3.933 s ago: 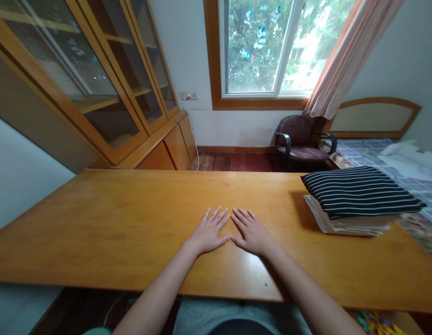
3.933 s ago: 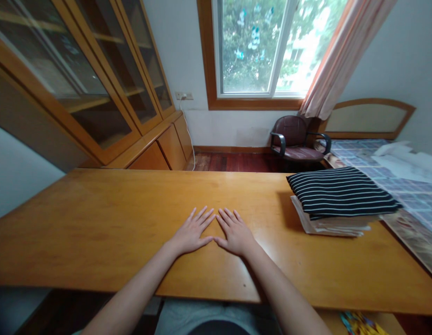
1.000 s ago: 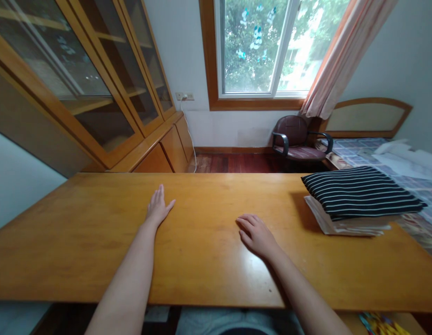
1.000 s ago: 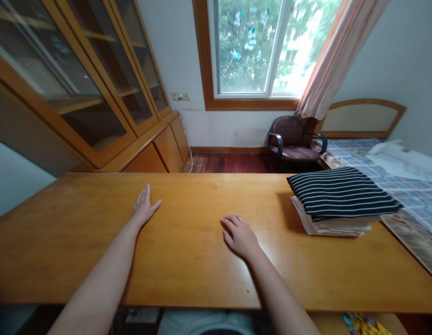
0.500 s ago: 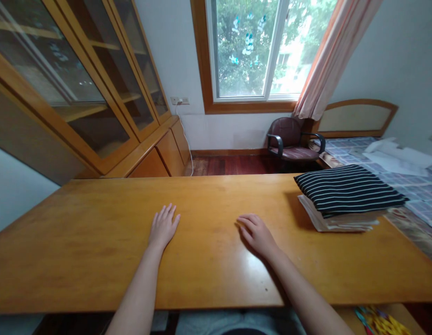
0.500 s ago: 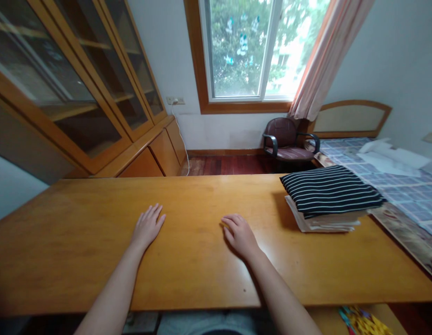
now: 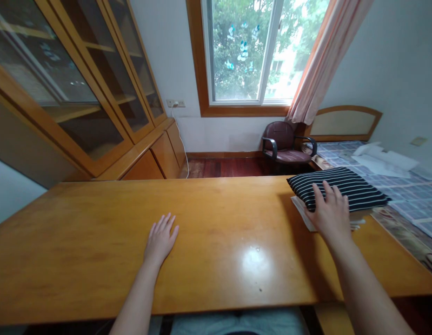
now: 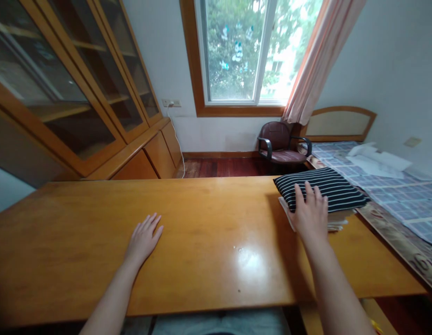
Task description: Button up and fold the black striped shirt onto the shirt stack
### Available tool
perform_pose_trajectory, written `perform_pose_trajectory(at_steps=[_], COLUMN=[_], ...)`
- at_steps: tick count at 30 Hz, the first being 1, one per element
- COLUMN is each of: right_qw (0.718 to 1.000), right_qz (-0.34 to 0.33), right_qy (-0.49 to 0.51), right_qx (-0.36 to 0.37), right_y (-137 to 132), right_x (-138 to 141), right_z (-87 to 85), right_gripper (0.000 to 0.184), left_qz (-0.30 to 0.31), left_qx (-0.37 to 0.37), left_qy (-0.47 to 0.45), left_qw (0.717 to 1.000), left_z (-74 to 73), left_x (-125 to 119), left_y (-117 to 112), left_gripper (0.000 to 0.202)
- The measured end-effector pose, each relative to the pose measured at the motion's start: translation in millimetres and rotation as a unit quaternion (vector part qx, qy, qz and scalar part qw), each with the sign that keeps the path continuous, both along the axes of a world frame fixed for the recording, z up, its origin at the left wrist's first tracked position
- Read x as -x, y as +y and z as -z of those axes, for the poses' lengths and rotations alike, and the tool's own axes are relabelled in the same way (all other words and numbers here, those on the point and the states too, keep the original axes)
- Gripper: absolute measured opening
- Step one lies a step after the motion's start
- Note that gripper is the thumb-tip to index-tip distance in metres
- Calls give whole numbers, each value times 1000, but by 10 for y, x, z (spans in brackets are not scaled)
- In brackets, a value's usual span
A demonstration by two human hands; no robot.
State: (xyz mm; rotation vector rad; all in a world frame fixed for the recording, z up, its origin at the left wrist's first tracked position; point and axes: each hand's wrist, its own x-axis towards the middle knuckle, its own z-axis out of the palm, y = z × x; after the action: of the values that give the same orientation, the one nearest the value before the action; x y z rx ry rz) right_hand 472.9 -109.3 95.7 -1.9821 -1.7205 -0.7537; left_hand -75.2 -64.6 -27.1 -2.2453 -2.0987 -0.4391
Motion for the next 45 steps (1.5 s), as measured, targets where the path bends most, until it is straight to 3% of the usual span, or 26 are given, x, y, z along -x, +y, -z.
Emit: perform_pose_trajectory(at_steps=[5, 9, 12, 16, 19, 22, 24, 27, 31, 33, 35, 37, 39, 41, 43, 45], right_qw=[998, 999, 998, 995, 986, 978, 967, 926, 835, 793, 772, 791, 831, 876, 908, 909], right_qz=[-40, 5, 29, -32, -77, -99, -119, -191, -272, -290, -281, -238, -161, -130, -161, -248], right_qy=[-3, 34, 57, 95, 145, 181, 211, 308, 468, 529, 563, 552, 519, 459, 387, 327], right_qx=[40, 29, 9, -26, -19, 40, 79, 109, 98, 87, 92, 112, 120, 69, 31, 76], right_y=[8, 28, 35, 47, 66, 104, 135, 177, 272, 384, 529, 657, 706, 642, 475, 254], right_x=[-353, -318, -151, 156, 453, 807, 1064, 1440, 1768, 1798, 1740, 1626, 1506, 1425, 1411, 1463], right_z=[132, 30, -127, -308, -415, -503, -550, -602, -583, -478, -289, -47, 190, 366, 462, 504], right_gripper=[48, 40, 40, 38, 32, 28, 28, 29, 32, 33, 35, 36, 41, 49, 44, 33], left_qz=[4, 1, 2, 10, 62, 124, 124, 154, 193, 189, 170, 144, 131, 135, 146, 158], left_qx=[0, -1, -1, -20, -32, -35, -37, 31, 98, 106, 119, 133, 126, 96, 64, 54], left_qy=[13, 21, 17, -16, -90, -205, -284, -400, -517, -538, -523, -476, -426, -394, -373, -347], left_qw=[1000, 1000, 1000, 1000, 994, 970, 950, 903, 829, 815, 827, 857, 886, 904, 914, 923], left_z=[22, 30, 34, 17, -52, -163, -228, -279, -335, -381, -416, -419, -394, -367, -356, -356], left_x=[10, 12, 7, 22, -7, -206, -462, -923, -1303, -1321, -1263, -1181, -1114, -1075, -1063, -1071], left_y=[1, -1, -9, -14, -38, -144, -281, -539, -777, -794, -755, -697, -660, -663, -699, -743], left_gripper=[53, 53, 52, 48, 44, 41, 40, 45, 85, 96, 98, 92, 81, 73, 70, 70])
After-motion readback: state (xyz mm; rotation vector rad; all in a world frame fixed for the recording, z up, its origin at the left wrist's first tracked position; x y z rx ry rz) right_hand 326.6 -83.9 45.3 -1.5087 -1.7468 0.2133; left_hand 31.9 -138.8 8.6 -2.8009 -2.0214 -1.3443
